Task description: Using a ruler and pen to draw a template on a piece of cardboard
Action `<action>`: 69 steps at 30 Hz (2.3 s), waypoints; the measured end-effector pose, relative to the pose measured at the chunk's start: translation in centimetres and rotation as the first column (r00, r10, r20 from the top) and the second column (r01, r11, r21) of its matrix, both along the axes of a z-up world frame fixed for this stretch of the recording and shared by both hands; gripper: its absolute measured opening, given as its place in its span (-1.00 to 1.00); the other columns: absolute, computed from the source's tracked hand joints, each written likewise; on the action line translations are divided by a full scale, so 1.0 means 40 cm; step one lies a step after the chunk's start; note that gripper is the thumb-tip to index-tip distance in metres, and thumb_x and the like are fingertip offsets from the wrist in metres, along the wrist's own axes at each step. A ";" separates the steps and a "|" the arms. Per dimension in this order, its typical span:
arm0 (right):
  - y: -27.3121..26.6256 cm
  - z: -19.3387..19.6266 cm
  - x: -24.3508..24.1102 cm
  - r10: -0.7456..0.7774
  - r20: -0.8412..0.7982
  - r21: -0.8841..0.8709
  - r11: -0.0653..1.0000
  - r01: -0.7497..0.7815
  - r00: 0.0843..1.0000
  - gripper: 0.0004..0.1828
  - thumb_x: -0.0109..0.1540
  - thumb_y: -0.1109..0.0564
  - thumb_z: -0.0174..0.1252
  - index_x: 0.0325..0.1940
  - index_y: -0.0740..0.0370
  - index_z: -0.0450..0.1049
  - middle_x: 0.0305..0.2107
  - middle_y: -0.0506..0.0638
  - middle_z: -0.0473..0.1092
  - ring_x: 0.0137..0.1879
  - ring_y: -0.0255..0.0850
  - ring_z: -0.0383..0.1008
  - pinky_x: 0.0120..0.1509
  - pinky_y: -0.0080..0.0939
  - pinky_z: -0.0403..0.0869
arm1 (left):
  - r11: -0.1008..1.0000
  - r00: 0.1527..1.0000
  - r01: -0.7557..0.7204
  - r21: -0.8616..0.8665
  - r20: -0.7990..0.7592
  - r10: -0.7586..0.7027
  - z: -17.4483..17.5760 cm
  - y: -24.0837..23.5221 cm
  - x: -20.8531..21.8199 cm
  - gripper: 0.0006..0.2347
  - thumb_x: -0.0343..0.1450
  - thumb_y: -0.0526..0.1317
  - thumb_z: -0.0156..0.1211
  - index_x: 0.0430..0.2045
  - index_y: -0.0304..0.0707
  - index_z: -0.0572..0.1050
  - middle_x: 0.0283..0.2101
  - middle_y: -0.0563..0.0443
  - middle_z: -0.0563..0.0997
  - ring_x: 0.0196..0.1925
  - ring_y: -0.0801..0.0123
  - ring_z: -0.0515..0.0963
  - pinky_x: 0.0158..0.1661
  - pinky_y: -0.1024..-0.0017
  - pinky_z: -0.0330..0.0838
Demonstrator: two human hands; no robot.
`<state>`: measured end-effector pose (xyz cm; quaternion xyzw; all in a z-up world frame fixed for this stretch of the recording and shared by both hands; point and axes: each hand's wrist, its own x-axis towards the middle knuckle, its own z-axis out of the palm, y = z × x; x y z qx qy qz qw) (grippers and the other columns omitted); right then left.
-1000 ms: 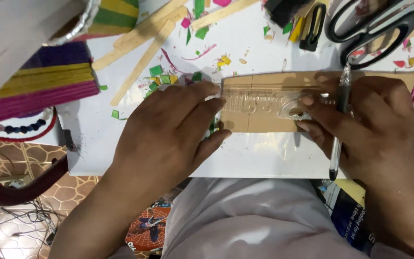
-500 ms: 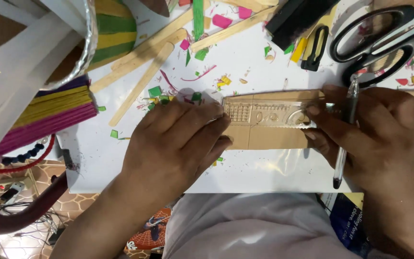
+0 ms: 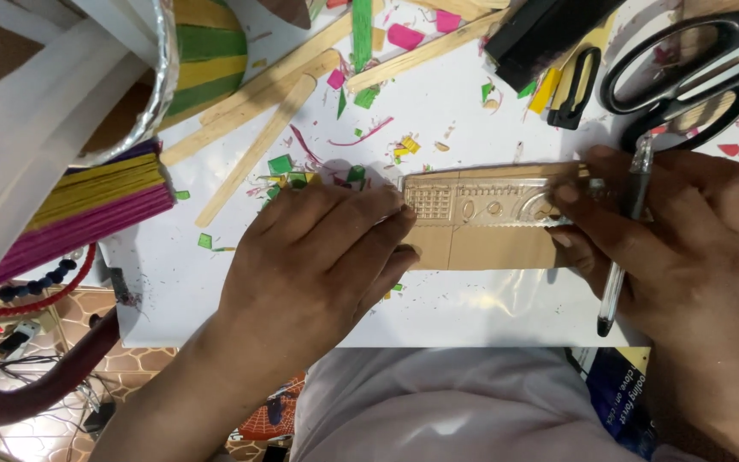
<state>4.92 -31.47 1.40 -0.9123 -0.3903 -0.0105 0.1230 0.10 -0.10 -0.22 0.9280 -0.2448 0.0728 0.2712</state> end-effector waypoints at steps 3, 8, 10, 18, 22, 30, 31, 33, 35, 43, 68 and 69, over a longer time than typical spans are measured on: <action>-0.002 -0.003 0.001 0.042 0.045 -0.011 0.999 -0.042 0.998 -0.73 0.48 0.06 0.26 0.17 0.25 0.69 0.20 0.34 0.53 0.21 0.27 0.40 0.31 0.10 0.43 | 0.999 0.999 -0.018 0.040 0.029 0.016 -0.004 -0.001 -0.006 -0.81 0.51 -0.14 0.45 -0.15 -0.23 0.63 0.03 0.03 0.55 -0.01 0.12 0.54 -0.10 0.19 0.49; 0.002 -0.001 0.002 0.043 0.043 0.011 0.999 -0.043 0.998 -0.74 0.48 0.11 0.25 0.18 0.27 0.67 0.16 0.35 0.55 0.23 0.26 0.41 0.31 0.12 0.44 | 0.999 0.999 -0.020 0.028 0.027 0.019 -0.002 -0.003 -0.005 -0.82 0.51 -0.16 0.46 -0.16 -0.24 0.63 0.04 0.03 0.54 -0.02 0.14 0.54 -0.08 0.21 0.48; -0.006 -0.010 0.000 0.041 0.061 0.006 0.999 -0.042 0.997 -0.73 0.49 0.08 0.23 0.19 0.25 0.66 0.17 0.33 0.55 0.21 0.27 0.41 0.30 0.15 0.44 | 0.999 0.999 -0.021 0.034 0.029 0.020 -0.004 -0.004 -0.007 -0.82 0.50 -0.15 0.48 -0.16 -0.23 0.64 0.03 0.03 0.55 -0.04 0.18 0.54 -0.09 0.23 0.48; 0.000 -0.008 -0.002 0.020 0.021 0.013 1.000 -0.020 1.000 -0.75 0.49 0.16 0.25 0.20 0.32 0.66 0.23 0.39 0.50 0.23 0.31 0.40 0.32 0.17 0.42 | 0.998 1.000 -0.016 0.055 0.018 0.015 0.002 -0.005 -0.003 -0.81 0.50 -0.14 0.47 -0.15 -0.21 0.64 0.03 0.04 0.56 -0.03 0.14 0.56 -0.05 0.24 0.50; -0.010 -0.015 -0.003 0.028 0.061 0.018 0.999 -0.029 0.998 -0.73 0.49 0.09 0.24 0.19 0.28 0.67 0.19 0.34 0.52 0.21 0.29 0.41 0.32 0.16 0.41 | 0.998 0.999 -0.019 0.061 0.027 0.017 0.002 -0.004 -0.002 -0.81 0.50 -0.12 0.46 -0.16 -0.19 0.63 0.01 0.04 0.57 -0.05 0.14 0.54 -0.09 0.25 0.48; -0.057 0.041 -0.038 0.029 0.093 0.003 1.000 -0.029 0.995 -0.67 0.47 0.02 0.19 0.09 0.31 0.70 -0.05 0.42 0.50 0.13 0.38 0.44 0.24 0.31 0.46 | 0.999 0.989 -0.012 0.043 0.146 0.006 0.006 -0.007 -0.010 -0.88 0.55 -0.16 0.35 -0.16 -0.14 0.59 -0.07 0.01 0.58 -0.08 0.16 0.59 -0.06 0.26 0.46; -0.071 0.049 -0.046 0.031 0.061 -0.033 0.999 -0.029 0.998 -0.69 0.46 0.03 0.22 0.11 0.30 0.68 -0.02 0.40 0.51 0.12 0.35 0.44 0.21 0.29 0.48 | 0.998 0.990 0.046 0.035 0.131 -0.051 0.007 -0.007 -0.011 -0.84 0.56 -0.11 0.28 -0.14 -0.17 0.59 -0.01 0.00 0.55 0.01 0.16 0.58 0.01 0.24 0.46; -0.104 0.051 -0.066 0.032 0.030 -0.067 0.997 -0.030 0.999 -0.71 0.45 0.05 0.25 0.12 0.29 0.65 0.00 0.38 0.52 0.10 0.32 0.44 0.18 0.26 0.49 | 0.994 0.987 0.105 0.029 0.117 -0.108 0.006 -0.011 -0.012 -0.79 0.57 -0.07 0.21 -0.12 -0.20 0.58 0.05 0.00 0.53 0.10 0.16 0.57 0.08 0.21 0.45; -0.142 0.039 -0.090 0.055 0.027 -0.113 0.992 -0.051 0.998 -0.70 0.44 0.04 0.23 0.22 0.17 0.57 0.09 0.38 0.49 0.18 0.27 0.39 0.18 0.26 0.49 | 0.983 0.982 0.183 -0.012 0.042 -0.183 0.003 -0.021 -0.009 -0.79 0.55 -0.18 0.17 -0.05 -0.32 0.57 0.13 -0.09 0.54 0.26 0.10 0.55 0.23 0.17 0.37; -0.148 -0.024 -0.133 0.020 0.101 0.045 0.999 -0.025 0.995 -0.80 0.45 0.08 0.29 0.10 0.20 0.67 0.06 0.29 0.52 0.16 0.25 0.44 0.27 0.16 0.34 | 0.984 0.965 0.179 -0.013 0.195 -0.173 0.009 -0.049 -0.006 -0.97 0.56 -0.39 0.18 -0.19 -0.37 0.54 0.02 -0.13 0.62 0.20 0.10 0.61 0.29 0.20 0.44; -0.134 -0.030 -0.162 -0.033 0.072 -0.017 0.999 0.035 0.997 -0.76 0.44 0.07 0.31 0.19 0.08 0.66 0.19 0.21 0.48 0.23 0.24 0.29 0.32 0.15 0.45 | 0.967 0.969 0.214 -0.135 0.153 -0.193 -0.005 -0.063 -0.014 -0.93 0.55 -0.47 0.16 -0.33 -0.38 0.48 -0.03 -0.21 0.57 0.18 -0.04 0.60 0.24 0.07 0.52; -0.139 -0.033 -0.163 -0.034 0.072 -0.017 0.999 0.036 0.997 -0.76 0.44 0.07 0.31 0.19 0.08 0.66 0.19 0.21 0.48 0.23 0.24 0.29 0.32 0.15 0.45 | 0.967 0.969 0.215 -0.135 0.153 -0.194 -0.004 -0.064 -0.014 -0.93 0.55 -0.47 0.16 -0.33 -0.38 0.48 -0.03 -0.21 0.57 0.18 -0.04 0.60 0.24 0.07 0.52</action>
